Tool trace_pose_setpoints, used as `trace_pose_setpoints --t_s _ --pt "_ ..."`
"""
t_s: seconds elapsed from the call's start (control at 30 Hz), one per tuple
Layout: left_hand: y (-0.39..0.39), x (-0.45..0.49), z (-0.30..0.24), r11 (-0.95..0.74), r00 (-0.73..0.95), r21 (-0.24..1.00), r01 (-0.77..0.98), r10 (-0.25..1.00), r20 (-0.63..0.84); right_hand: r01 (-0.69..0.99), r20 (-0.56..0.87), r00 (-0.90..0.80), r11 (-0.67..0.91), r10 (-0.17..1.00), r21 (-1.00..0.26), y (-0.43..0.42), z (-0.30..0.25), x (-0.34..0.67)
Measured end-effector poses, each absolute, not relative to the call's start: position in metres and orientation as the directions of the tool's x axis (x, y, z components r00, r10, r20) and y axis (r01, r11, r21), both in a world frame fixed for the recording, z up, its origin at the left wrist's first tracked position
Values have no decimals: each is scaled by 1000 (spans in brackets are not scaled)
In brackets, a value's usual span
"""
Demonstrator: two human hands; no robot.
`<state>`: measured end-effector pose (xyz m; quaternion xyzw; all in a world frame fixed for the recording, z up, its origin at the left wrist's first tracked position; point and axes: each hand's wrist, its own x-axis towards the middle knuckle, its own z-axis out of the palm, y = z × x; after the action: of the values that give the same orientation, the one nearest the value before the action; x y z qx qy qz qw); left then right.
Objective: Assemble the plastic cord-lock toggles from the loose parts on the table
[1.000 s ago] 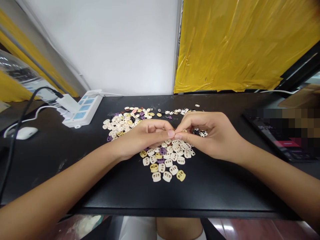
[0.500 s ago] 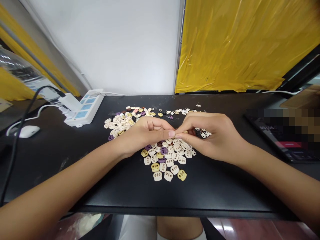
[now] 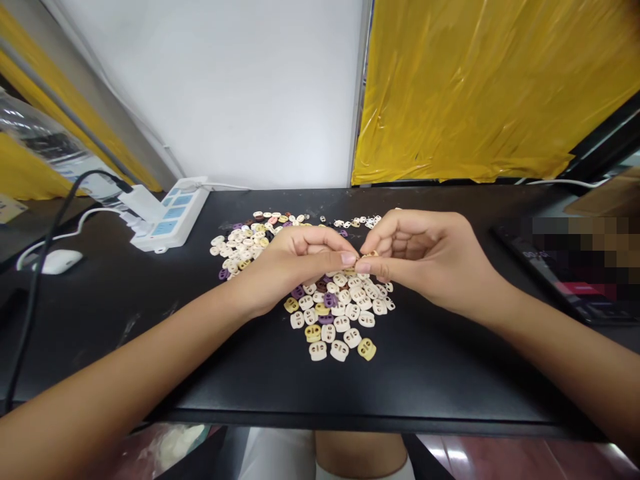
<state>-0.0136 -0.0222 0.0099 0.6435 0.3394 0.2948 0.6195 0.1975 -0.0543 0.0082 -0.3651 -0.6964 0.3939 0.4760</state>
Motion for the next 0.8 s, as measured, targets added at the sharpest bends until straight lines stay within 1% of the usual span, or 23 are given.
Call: trace_pose_setpoints --t_s 0.1,0.2,0.3,0.53,0.8 --pt "-23 -13 10 -37 568 998 46 823 4 65 378 -279 410 883 -910 -52 7 197" --pt "-24 -12 9 -39 536 999 35 844 14 34 404 -277 429 872 -902 -50 5 197" --pt "-24 -10 9 -51 513 998 36 858 26 36 415 -266 439 870 -898 -49 4 197" --pt "-23 -10 8 -52 515 999 -6 856 48 36 344 -262 366 901 -930 -53 8 195" --pt "-23 -10 6 -55 523 998 -23 851 59 16 354 -213 366 910 -930 -51 8 194"
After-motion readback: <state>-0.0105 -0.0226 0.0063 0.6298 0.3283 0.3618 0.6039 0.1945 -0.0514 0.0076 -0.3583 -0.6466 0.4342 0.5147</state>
